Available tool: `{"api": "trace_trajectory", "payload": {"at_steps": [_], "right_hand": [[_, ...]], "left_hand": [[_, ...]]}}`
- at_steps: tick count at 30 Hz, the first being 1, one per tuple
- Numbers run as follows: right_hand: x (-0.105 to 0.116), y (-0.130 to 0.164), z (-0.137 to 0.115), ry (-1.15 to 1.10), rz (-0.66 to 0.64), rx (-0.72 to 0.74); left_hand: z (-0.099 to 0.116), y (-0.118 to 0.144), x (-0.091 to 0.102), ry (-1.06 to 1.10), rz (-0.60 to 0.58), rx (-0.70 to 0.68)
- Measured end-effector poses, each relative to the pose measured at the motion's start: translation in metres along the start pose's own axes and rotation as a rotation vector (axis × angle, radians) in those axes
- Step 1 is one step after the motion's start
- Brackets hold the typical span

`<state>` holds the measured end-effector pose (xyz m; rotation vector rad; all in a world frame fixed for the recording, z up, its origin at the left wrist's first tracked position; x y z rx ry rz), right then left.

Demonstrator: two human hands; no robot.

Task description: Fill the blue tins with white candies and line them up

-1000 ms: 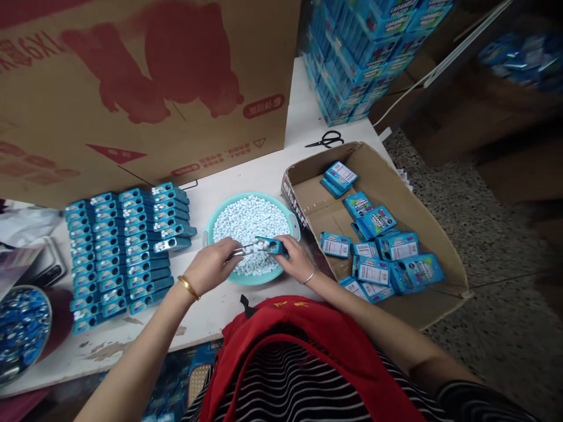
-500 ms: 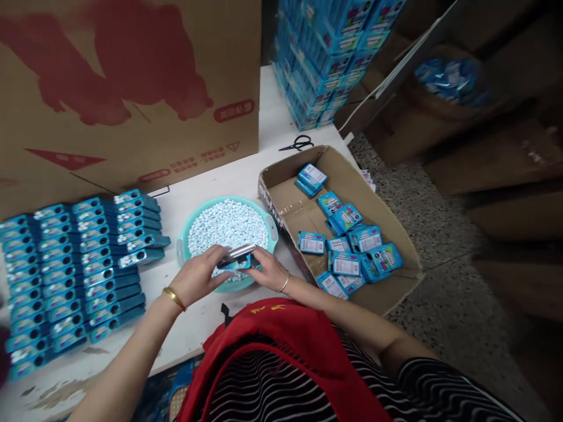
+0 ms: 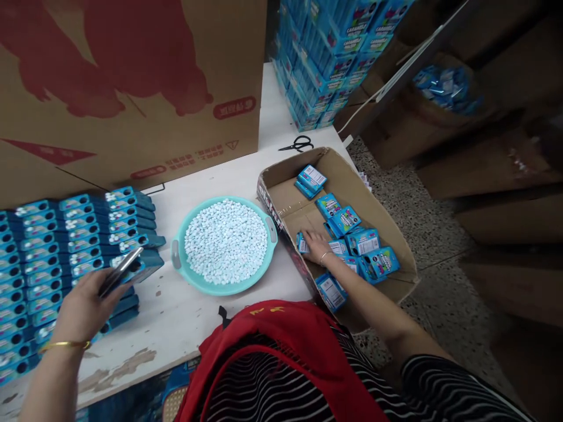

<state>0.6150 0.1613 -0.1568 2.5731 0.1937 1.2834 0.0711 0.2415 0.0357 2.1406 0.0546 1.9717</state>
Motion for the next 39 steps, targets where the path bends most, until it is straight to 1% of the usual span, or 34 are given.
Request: {"api": "trace_trajectory", "payload": {"at_steps": [1,3,5,7,9,11,12,14,15,16,17,19,20,21,22,24,26,28,31,34,37,39], "right_hand": [[-0.001,-0.002,0.0,-0.032,0.019,0.003],[0.01,-0.003,-0.002,-0.135,0.104,0.009],[0.03,0.001,-0.011,-0.242,0.199,0.039],[0.054,0.01,-0.026,-0.325,0.287,0.091],[0.076,0.023,-0.046,-0.43,0.386,0.123],[0.091,0.037,-0.064,-0.63,0.465,0.112],[0.095,0.042,-0.073,-0.764,0.473,0.09],[0.091,0.049,-0.093,-1.038,0.415,0.021],[0.086,0.05,-0.105,-1.154,0.358,-0.017],[0.08,0.05,-0.118,-1.25,0.294,-0.054],[0.071,0.05,-0.131,-1.333,0.223,-0.089],[0.048,0.05,-0.156,-1.481,0.046,-0.169],[0.035,0.05,-0.166,-1.545,-0.034,-0.219],[0.023,0.051,-0.171,-1.595,-0.08,-0.273],[0.012,0.052,-0.172,-1.625,-0.083,-0.325],[-0.001,0.055,-0.163,-1.6,0.0,-0.391],[-0.006,0.058,-0.151,-1.499,0.078,-0.39],[-0.01,0.061,-0.144,-1.419,0.07,-0.356],[-0.013,0.063,-0.143,-1.358,0.043,-0.281],[-0.012,0.06,-0.148,-1.252,0.061,-0.182],[-0.009,0.056,-0.152,-1.211,0.099,-0.139],[-0.004,0.054,-0.153,-1.199,0.12,-0.11]], "left_hand": [[-0.008,-0.002,-0.013,-0.008,-0.038,0.01],[-0.021,-0.009,-0.036,-0.014,-0.075,0.016],[-0.028,-0.017,-0.057,-0.016,-0.093,0.001],[-0.032,-0.025,-0.073,-0.023,-0.088,-0.005],[-0.034,-0.028,-0.08,-0.039,-0.059,-0.008],[-0.036,-0.025,-0.078,-0.074,-0.018,0.026],[-0.035,-0.021,-0.075,-0.092,-0.002,0.05],[-0.028,-0.013,-0.066,-0.092,0.032,0.098],[-0.019,-0.009,-0.062,-0.062,0.038,0.09],[-0.005,-0.007,-0.061,-0.014,0.03,0.044],[0.015,-0.005,-0.061,0.042,-0.001,-0.037],[0.062,-0.003,-0.069,0.119,-0.123,-0.238],[0.086,-0.003,-0.077,0.121,-0.203,-0.313],[0.107,-0.003,-0.085,0.102,-0.276,-0.353],[0.126,-0.004,-0.094,0.075,-0.34,-0.362],[0.158,-0.01,-0.112,0.036,-0.411,-0.339],[0.187,-0.018,-0.127,0.042,-0.414,-0.334],[0.211,-0.025,-0.14,0.07,-0.387,-0.345],[0.236,-0.034,-0.154,0.125,-0.343,-0.351],[0.25,-0.04,-0.16,0.19,-0.301,-0.344],[0.251,-0.043,-0.157,0.266,-0.268,-0.35],[0.245,-0.044,-0.149,0.315,-0.249,-0.37]]}}
Point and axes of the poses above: each hand's wrist, its own y-axis away from the middle knuckle, its own x-axis out of the back of the hand, z = x × y, the point moved 8 cm from there along -y, towards the middle knuckle, and after that the axes turned 15 degrees about -y, right-handed, at the moved point
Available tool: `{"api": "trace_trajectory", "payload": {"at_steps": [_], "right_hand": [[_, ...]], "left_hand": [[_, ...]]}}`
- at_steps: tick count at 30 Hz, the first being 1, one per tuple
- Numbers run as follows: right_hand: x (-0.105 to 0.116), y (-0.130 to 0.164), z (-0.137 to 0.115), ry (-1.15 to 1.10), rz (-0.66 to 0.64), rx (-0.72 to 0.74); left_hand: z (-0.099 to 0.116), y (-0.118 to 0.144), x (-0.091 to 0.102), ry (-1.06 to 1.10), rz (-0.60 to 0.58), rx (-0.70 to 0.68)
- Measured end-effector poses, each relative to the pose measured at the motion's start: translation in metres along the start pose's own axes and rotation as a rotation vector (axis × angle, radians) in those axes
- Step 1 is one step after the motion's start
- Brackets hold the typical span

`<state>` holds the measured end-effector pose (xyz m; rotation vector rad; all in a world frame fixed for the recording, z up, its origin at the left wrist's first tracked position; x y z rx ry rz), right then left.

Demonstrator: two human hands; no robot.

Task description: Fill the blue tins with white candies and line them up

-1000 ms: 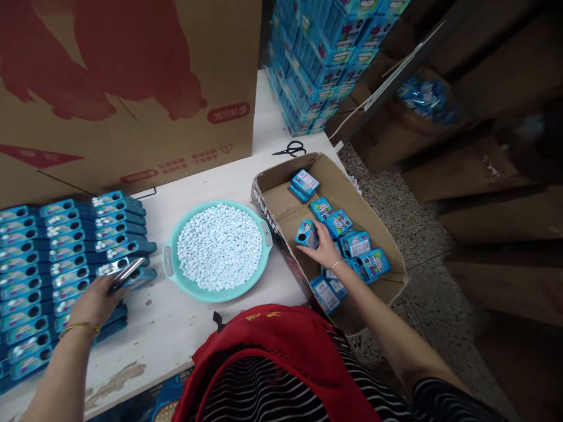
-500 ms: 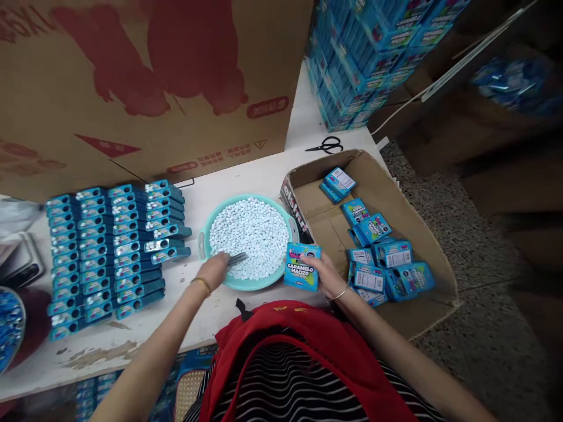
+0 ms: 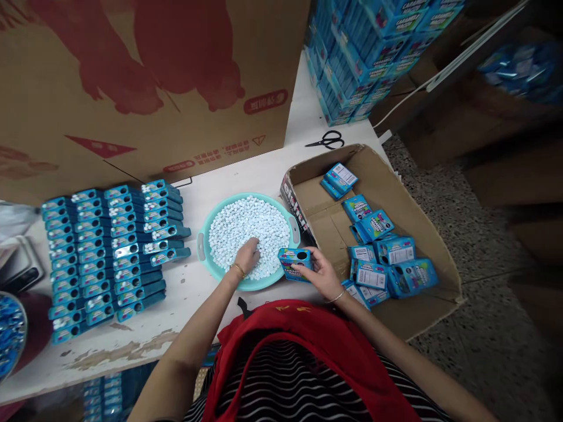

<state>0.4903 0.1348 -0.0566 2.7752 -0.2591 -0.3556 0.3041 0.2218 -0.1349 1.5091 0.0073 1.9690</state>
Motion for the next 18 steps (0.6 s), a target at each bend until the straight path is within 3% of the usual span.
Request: {"api": "trace_trajectory", "payload": {"at_steps": [3,7,12,15,18], "right_hand": [[0.002,-0.003,-0.012,0.077,0.001,0.084],[-0.001,-0.011,-0.027,0.221,-0.007,0.208],[-0.029,-0.025,-0.042,0.419,-0.121,0.431],[-0.05,-0.028,-0.044,0.49,-0.223,0.546],[-0.064,-0.028,-0.041,0.526,-0.277,0.623]], "left_hand": [[-0.007,0.014,0.025,0.047,0.023,-0.054],[-0.01,0.042,0.08,0.069,0.115,-0.182],[0.009,0.071,0.144,-0.039,0.163,-0.331],[0.028,0.077,0.164,-0.182,0.111,-0.383],[0.048,0.075,0.17,-0.396,-0.009,-0.358]]}}
Point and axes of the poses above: each hand's wrist, its own y-axis away from the middle knuckle, its own x-axis out of the back of the hand, z = x × y, the point moved 8 cm from there along -y, towards the middle knuckle, and after that the axes turned 15 degrees about -y, right-handed, at the moved point
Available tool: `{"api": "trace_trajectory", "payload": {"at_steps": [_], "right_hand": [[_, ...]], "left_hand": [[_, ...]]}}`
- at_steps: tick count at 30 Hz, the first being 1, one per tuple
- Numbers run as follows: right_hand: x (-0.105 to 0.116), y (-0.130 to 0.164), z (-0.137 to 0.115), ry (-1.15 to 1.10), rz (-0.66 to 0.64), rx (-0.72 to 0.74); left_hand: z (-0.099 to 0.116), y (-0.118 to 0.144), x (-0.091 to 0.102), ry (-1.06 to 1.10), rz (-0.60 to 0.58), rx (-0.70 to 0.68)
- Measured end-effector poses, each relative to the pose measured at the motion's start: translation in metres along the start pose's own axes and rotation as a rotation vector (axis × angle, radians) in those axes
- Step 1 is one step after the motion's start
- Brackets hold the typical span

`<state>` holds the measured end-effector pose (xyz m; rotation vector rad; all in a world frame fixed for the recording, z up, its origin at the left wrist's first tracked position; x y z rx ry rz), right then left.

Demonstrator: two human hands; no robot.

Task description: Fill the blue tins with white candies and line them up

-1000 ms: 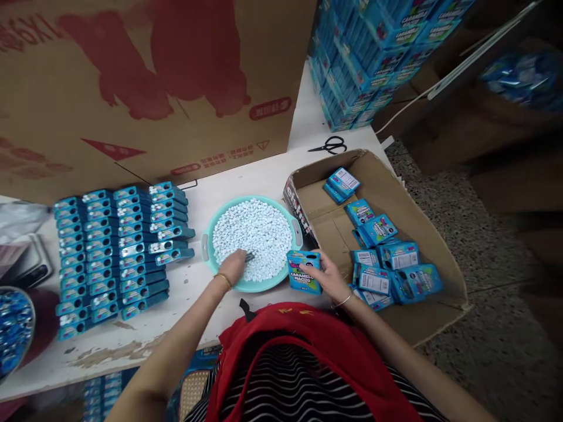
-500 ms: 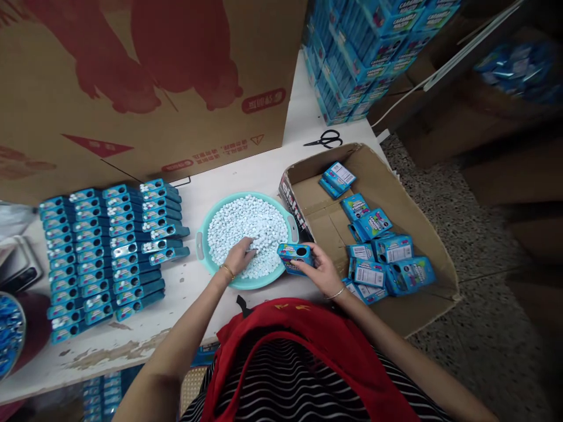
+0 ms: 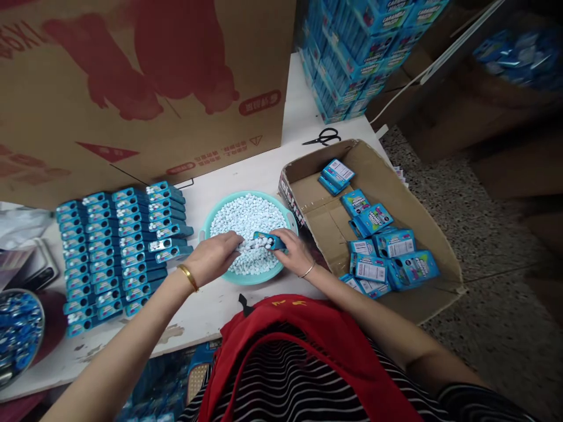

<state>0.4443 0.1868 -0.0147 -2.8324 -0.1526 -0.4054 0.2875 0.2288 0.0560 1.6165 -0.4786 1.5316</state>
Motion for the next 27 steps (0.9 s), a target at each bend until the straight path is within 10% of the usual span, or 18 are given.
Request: {"api": "trace_trajectory", "payload": {"at_steps": [5,11,19,27], "right_hand": [[-0.013,0.003,0.003,0.019,-0.025,0.032],[-0.01,0.005,0.01,-0.021,0.012,0.031],[0.023,0.014,0.013,-0.112,0.124,-0.129],[0.038,0.027,0.012,-0.138,0.163,-0.215]], "left_hand": [[0.031,-0.014,0.022,-0.307,-0.223,0.049],[0.029,-0.012,0.036,-0.376,-0.131,0.049],[-0.104,-0.02,-0.088,-0.145,-0.226,0.326],[-0.061,-0.088,-0.153,0.107,-0.153,0.144]]}}
Point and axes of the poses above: each hand's wrist, its own y-axis away from the middle knuckle, its own x-axis out of the back of the hand, z = x × y, the point moved 8 cm from there along -y, towards the middle knuckle, and after that the axes turned 15 degrees about -y, right-handed, at the moved point
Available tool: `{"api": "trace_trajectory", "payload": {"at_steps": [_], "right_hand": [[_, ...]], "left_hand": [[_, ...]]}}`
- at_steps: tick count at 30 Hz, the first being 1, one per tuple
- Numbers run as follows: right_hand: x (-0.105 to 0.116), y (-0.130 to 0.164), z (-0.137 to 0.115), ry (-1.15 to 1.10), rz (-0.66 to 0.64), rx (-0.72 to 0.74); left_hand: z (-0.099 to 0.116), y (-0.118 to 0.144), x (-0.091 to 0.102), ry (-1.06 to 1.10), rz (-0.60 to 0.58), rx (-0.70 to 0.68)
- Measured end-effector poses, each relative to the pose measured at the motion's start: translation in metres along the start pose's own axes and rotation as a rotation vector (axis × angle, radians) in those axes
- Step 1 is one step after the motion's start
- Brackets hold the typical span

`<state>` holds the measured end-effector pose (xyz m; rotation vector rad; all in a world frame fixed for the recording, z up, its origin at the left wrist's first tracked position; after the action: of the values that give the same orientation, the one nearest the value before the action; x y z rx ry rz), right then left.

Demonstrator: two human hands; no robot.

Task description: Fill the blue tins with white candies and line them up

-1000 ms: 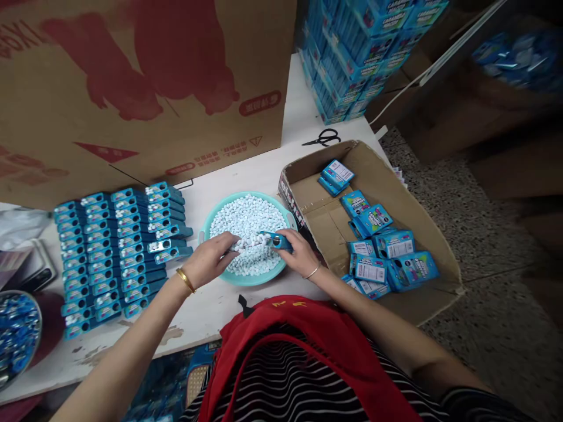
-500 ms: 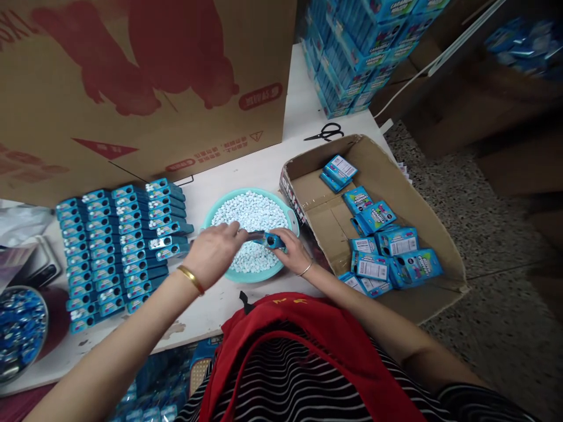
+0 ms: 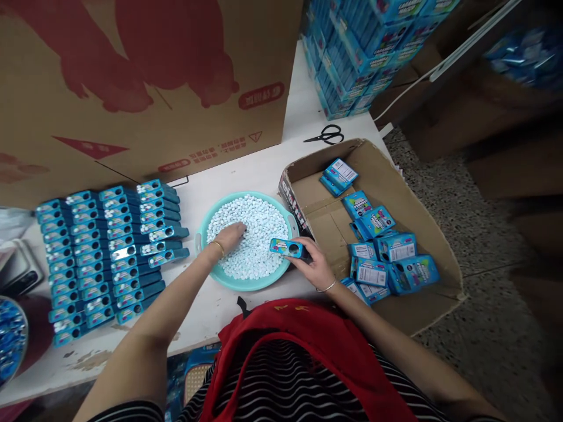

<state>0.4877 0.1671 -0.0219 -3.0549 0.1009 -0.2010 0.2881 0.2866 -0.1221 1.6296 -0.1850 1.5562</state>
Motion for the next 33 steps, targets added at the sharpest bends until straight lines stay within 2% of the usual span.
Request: {"api": "trace_trajectory", "payload": {"at_steps": [4,8,11,15,18,20,23,28,33], "right_hand": [[-0.002,0.004,-0.001,-0.002,-0.046,-0.011],[-0.004,0.008,0.0,0.009,-0.077,-0.024],[-0.006,0.009,0.001,0.016,-0.071,-0.025],[-0.011,0.002,0.002,0.031,-0.042,0.0],[-0.02,-0.007,-0.001,0.054,-0.034,0.059],[-0.026,-0.014,-0.004,0.071,-0.041,0.105],[-0.037,-0.02,-0.008,0.1,-0.073,0.156],[-0.05,-0.02,-0.012,0.139,-0.12,0.218],[-0.052,-0.017,-0.007,0.116,-0.121,0.209]], "left_hand": [[0.026,-0.016,-0.013,0.135,0.042,-0.043],[0.031,-0.002,-0.008,0.243,0.085,-0.053],[0.026,0.025,0.015,0.292,0.118,-0.074],[0.017,0.067,0.067,0.293,0.199,-0.114],[0.022,0.091,0.105,0.218,0.2,-0.159],[0.032,0.1,0.123,0.148,0.159,-0.184],[0.049,0.104,0.136,-0.01,0.077,-0.179],[0.079,0.102,0.147,-0.29,-0.007,-0.073],[0.108,0.108,0.167,-0.344,0.097,-0.049]]}}
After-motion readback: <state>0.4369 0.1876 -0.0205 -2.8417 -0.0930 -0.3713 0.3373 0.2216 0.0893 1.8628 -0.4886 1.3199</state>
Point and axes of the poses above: each hand's wrist, its own y-axis away from the middle knuckle, its own x-axis out of the back of the hand, z = x × y, the point moved 8 cm from there along -y, towards the middle knuckle, and after that the axes turned 15 degrees about -y, right-handed, at the moved point
